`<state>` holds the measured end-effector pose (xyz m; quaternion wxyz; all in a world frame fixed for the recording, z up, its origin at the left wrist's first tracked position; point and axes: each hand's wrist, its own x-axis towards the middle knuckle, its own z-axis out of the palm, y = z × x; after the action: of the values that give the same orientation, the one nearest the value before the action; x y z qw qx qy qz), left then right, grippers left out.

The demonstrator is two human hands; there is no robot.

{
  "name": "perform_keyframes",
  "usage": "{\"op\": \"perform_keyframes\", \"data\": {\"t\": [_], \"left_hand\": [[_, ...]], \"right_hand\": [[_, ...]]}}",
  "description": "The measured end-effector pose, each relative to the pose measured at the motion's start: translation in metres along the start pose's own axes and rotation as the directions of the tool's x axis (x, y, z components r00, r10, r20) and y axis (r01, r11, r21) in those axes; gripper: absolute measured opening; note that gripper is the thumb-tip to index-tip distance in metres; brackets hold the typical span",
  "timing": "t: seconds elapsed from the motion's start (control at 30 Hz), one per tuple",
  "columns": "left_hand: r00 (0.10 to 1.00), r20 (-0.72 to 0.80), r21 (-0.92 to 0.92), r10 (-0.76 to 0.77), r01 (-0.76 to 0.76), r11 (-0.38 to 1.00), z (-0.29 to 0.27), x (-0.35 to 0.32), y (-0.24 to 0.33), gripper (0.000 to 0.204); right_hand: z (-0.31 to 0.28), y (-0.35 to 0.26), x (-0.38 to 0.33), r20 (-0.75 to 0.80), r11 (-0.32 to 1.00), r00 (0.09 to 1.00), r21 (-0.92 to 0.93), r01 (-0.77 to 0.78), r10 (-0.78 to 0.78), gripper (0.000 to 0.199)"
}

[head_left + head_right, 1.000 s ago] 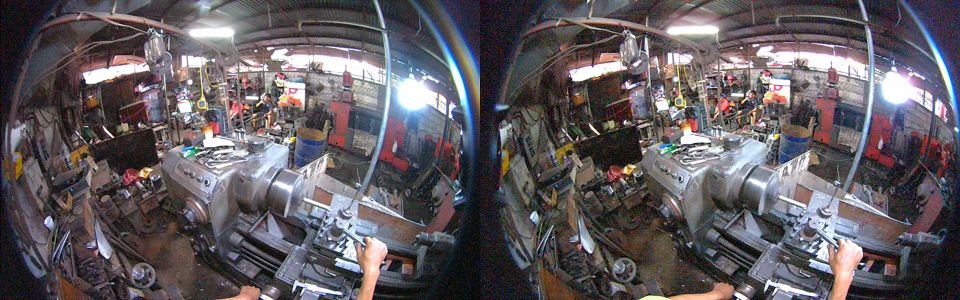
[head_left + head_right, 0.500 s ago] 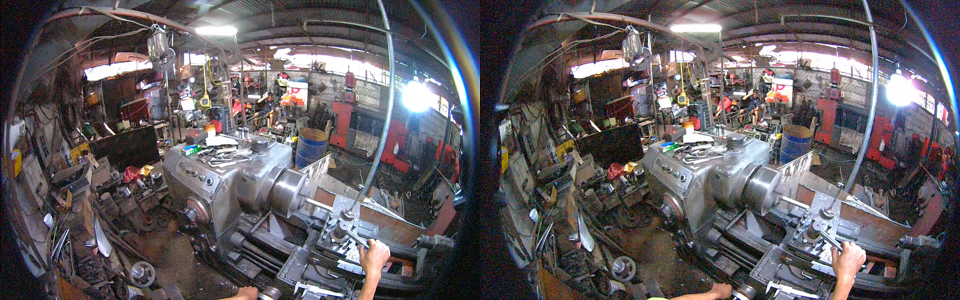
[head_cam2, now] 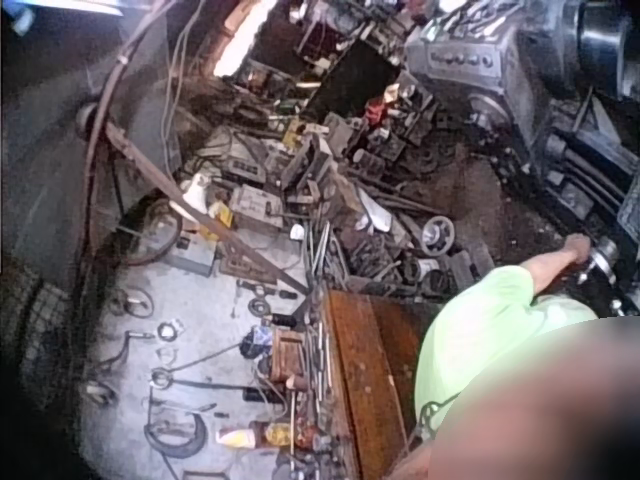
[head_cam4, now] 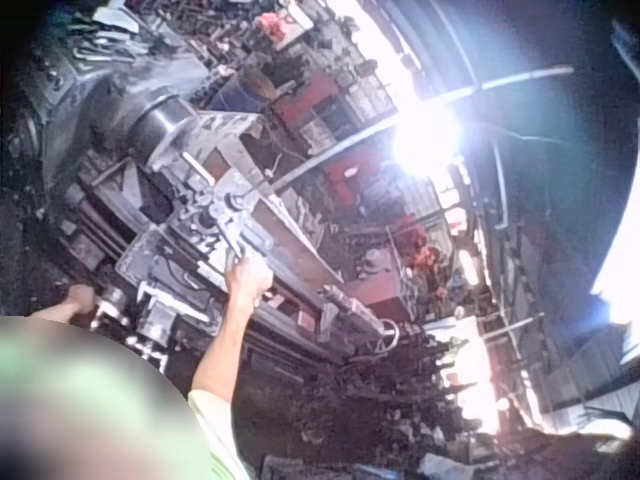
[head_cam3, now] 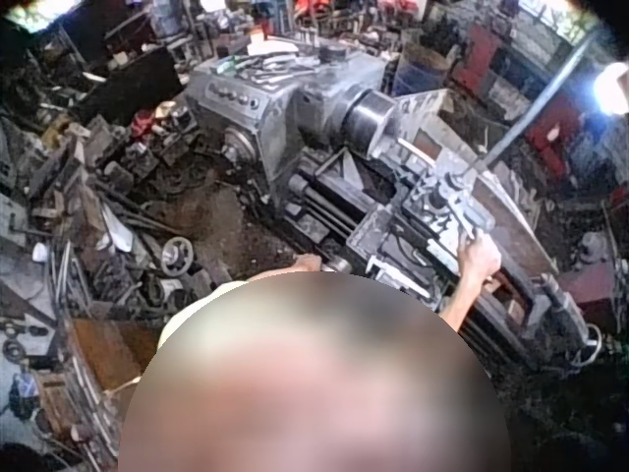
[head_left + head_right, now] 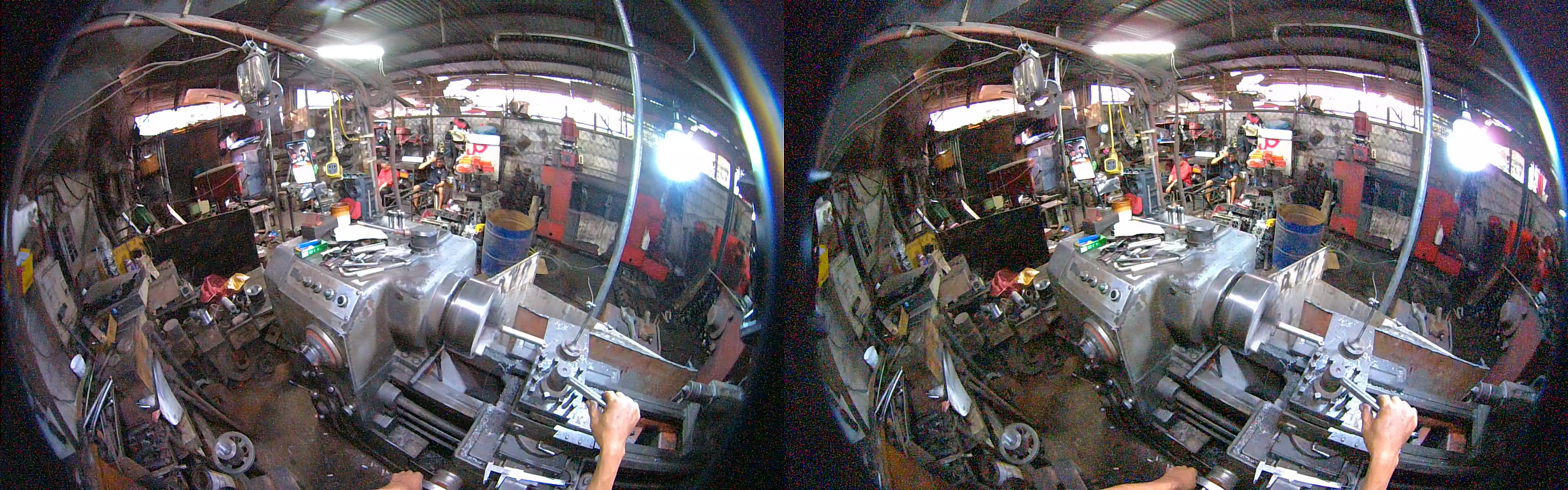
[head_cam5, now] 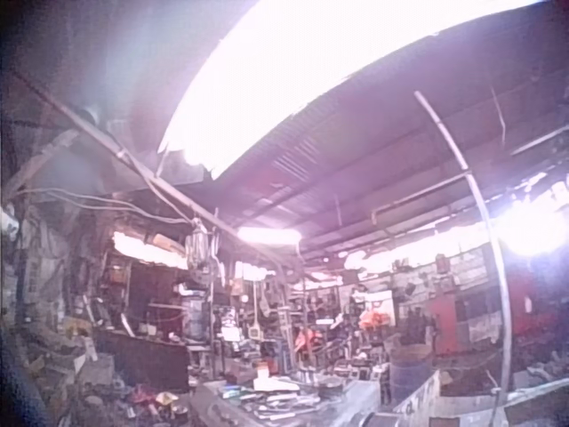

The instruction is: The person operates a metal lathe, adjusting the tool post and cross slide while a cylindrical workpiece rotates. They repeatedly measure the workpiece with a vernier caliper, make small adjustments, and continue machining. Two coworkers in high-visibility vests are visible in the background.

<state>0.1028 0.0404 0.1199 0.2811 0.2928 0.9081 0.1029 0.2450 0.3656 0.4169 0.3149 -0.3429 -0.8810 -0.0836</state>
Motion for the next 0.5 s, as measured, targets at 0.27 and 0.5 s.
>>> {"op": "perform_keyframes", "data": {"t": [0.27, 0.5], "left_hand": [[1.000, 0.015, 0.054, -0.005, 0.005, 0.999, 0.006, 0.007, -0.003, 0.030], [0.999, -0.034, 0.057, -0.030, 0.032, 0.998, 0.018, 0.014, -0.007, 0.029]], "right_hand": [[-0.002, -0.002, 0.000, -0.012, 1.000, 1.000, -0.007, -0.004, 0.004, 0.029], [-0.001, 0.000, 0.000, 0.010, 1.000, 1.000, -0.007, 0.001, -0.001, 0.030]]}}
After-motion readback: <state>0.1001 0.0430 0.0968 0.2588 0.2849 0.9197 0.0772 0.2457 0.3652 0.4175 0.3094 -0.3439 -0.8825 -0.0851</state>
